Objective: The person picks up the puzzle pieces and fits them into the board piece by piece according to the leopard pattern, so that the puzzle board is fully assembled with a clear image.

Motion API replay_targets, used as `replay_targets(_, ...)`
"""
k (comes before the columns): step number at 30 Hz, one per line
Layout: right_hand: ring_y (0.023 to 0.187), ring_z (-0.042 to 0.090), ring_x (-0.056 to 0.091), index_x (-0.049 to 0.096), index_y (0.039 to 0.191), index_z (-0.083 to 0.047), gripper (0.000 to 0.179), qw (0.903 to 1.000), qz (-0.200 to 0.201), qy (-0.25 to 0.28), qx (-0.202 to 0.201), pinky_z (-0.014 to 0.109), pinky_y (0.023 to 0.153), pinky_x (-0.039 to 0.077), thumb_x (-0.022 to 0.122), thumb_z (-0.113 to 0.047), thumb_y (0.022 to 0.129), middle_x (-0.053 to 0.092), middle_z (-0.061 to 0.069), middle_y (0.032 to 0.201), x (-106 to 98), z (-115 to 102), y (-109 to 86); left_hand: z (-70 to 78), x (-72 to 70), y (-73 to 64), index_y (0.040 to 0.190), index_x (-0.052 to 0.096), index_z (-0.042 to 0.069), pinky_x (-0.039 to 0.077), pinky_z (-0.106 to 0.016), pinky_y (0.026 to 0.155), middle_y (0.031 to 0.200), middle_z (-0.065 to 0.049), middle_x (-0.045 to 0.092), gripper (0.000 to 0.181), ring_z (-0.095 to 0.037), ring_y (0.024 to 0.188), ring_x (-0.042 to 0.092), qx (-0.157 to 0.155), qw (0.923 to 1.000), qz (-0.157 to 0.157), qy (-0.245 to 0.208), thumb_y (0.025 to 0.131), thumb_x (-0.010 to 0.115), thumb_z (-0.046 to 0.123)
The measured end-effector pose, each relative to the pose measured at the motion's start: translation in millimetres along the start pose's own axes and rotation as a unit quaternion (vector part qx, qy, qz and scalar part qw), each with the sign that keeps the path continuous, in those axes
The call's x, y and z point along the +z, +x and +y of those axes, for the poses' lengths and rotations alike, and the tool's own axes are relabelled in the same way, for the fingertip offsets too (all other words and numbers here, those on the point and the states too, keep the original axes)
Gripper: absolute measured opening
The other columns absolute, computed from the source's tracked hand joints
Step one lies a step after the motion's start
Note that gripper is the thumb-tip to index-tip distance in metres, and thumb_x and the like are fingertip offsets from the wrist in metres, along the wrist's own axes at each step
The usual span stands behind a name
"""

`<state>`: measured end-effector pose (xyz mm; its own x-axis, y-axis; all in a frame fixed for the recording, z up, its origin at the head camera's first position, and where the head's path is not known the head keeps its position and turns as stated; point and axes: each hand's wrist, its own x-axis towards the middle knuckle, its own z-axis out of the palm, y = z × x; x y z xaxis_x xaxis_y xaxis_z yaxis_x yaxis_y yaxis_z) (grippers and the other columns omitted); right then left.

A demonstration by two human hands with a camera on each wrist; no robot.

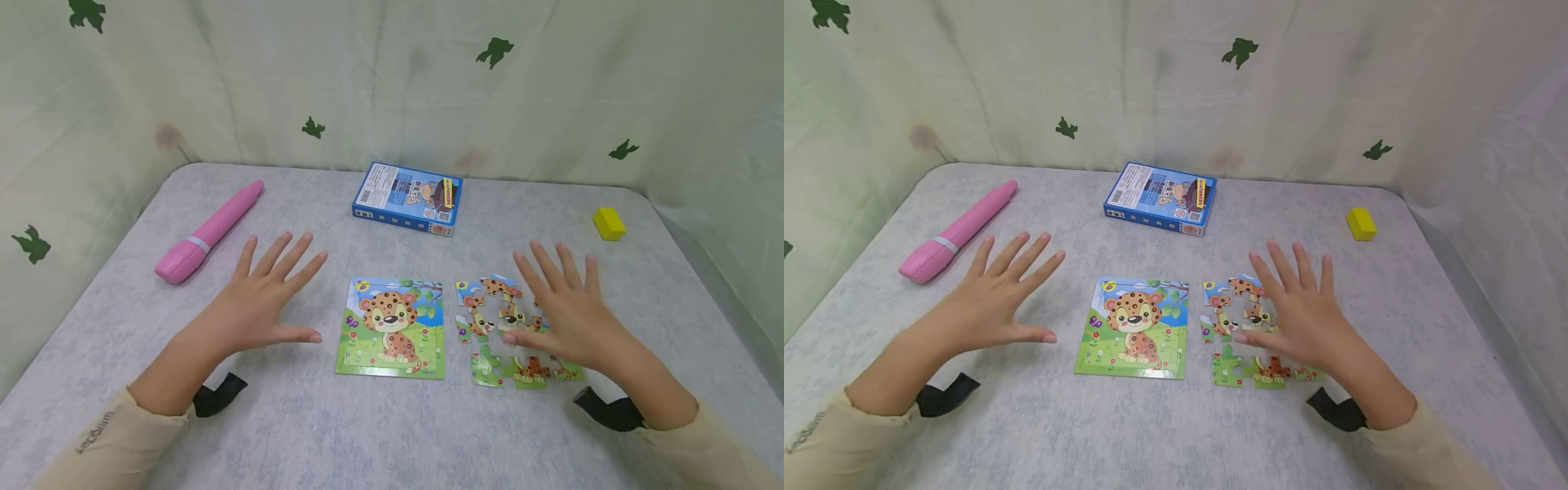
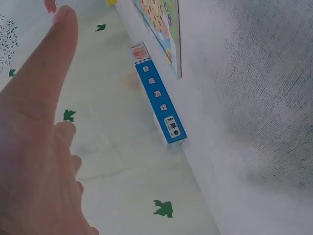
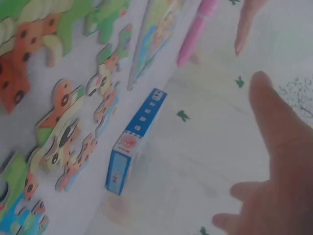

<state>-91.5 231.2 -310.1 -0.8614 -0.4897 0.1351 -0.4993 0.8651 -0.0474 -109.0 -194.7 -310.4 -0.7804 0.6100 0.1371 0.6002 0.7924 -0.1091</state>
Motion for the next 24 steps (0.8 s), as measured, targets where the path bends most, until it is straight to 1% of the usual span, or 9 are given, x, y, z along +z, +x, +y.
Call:
replay_targets(2,0.132,0.036,-0.012,0.002,0.146,-0.016,0.105,0.998,0.011,0.061,-0.014,0.061,0.097,-0.007,0.065,-0.056,0.072,-0.002,0.011,0.149,-1,0,5.1,-0.5,3.3,1.1,0.145,0.017,0.015,-0.003,-0.055,0.101,0.15,-0.009,-0.001,0.105,-0.028,0.134,-0.009,0.017,0.9996,0.021,-0.011,0.066,0.049,0.077)
replay_targets(6,0.133,0.031,-0.003,0.009,0.146,-0.016,0.101,0.9831,0.019,0.18,-0.023,0.065,0.094,0.016,0.074,-0.039,0.072,0.004,0.007,0.149,0,-1,15.9,-1.0,13.9,5.9,0.146,0.011,0.016,-0.001,-0.053,0.103,0.15,-0.009,-0.002,0.106,-0.029,0.134,-0.005,0.044,0.9966,0.055,-0.041,0.067,0.053,0.074)
replay_targets(8,0.133,0.03,0.004,0.012,0.145,-0.016,0.097,0.9755,0.02,0.218,-0.023,0.065,0.091,0.022,0.074,-0.034,0.073,0.008,0.006,0.148,3,-1,21.0,0.2,20.4,9.1,0.146,0.007,0.016,0.001,-0.05,0.104,0.15,-0.008,-0.003,0.107,-0.028,0.134,-0.003,0.05,0.9948,0.059,-0.066,0.068,0.054,0.072)
replay_targets(10,0.132,0.03,0.011,0.016,0.145,-0.014,0.092,0.9697,0.021,0.242,-0.025,0.062,0.092,0.024,0.073,-0.031,0.075,0.012,0.008,0.147,8,-1,25.8,2.3,27.3,12.2,0.146,0.006,0.015,0.003,-0.048,0.105,0.15,-0.008,-0.002,0.108,-0.029,0.134,0.0,0.053,0.9924,0.058,-0.095,0.068,0.056,0.07)
replay_targets(13,0.13,0.03,0.018,0.019,0.144,-0.012,0.085,0.9616,0.021,0.272,-0.026,0.058,0.094,0.027,0.071,-0.027,0.078,0.019,0.01,0.146,19,1,32.0,6.5,36.6,16.0,0.146,0.005,0.014,0.009,-0.045,0.105,0.15,-0.007,0.0,0.108,-0.027,0.134,0.004,0.049,0.986,0.044,-0.153,0.069,0.058,0.068)
replay_targets(16,0.126,0.031,0.027,0.024,0.142,-0.009,0.08,0.9527,0.02,0.302,-0.026,0.054,0.092,0.033,0.07,-0.024,0.079,0.024,0.011,0.143,30,3,36.9,10.8,44.8,17.9,0.146,0.004,0.014,0.015,-0.043,0.105,0.15,-0.005,0.002,0.106,-0.024,0.134,0.007,0.032,0.9765,0.012,-0.213,0.07,0.059,0.066)
replay_targets(18,0.123,0.031,0.031,0.026,0.141,-0.008,0.077,0.9463,0.012,0.322,-0.024,0.051,0.092,0.035,0.069,-0.023,0.079,0.027,0.011,0.142,38,5,39.4,12.8,50.3,18.7,0.146,0.004,0.015,0.018,-0.043,0.104,0.15,-0.004,0.003,0.105,-0.022,0.134,0.007,0.016,0.9681,-0.017,-0.249,0.071,0.059,0.064)
replay_targets(21,0.122,0.031,0.032,0.028,0.14,-0.006,0.072,0.9385,-0.009,0.345,-0.017,0.051,0.092,0.034,0.067,-0.021,0.081,0.029,0.012,0.14,47,8,41.4,14.9,58.7,19.3,0.146,0.006,0.015,0.019,-0.042,0.104,0.149,-0.003,0.005,0.103,-0.021,0.134,0.008,-0.01,0.9525,-0.06,-0.298,0.072,0.061,0.062)
replay_targets(24,0.12,0.031,0.036,0.031,0.139,-0.005,0.067,0.9345,-0.032,0.355,-0.007,0.05,0.09,0.036,0.065,-0.019,0.083,0.033,0.012,0.138,54,11,42.7,15.4,65.6,19.2,0.145,0.01,0.013,0.017,-0.042,0.104,0.149,-0.004,0.008,0.102,-0.023,0.134,0.01,-0.025,0.9407,-0.083,-0.328,0.072,0.063,0.06)
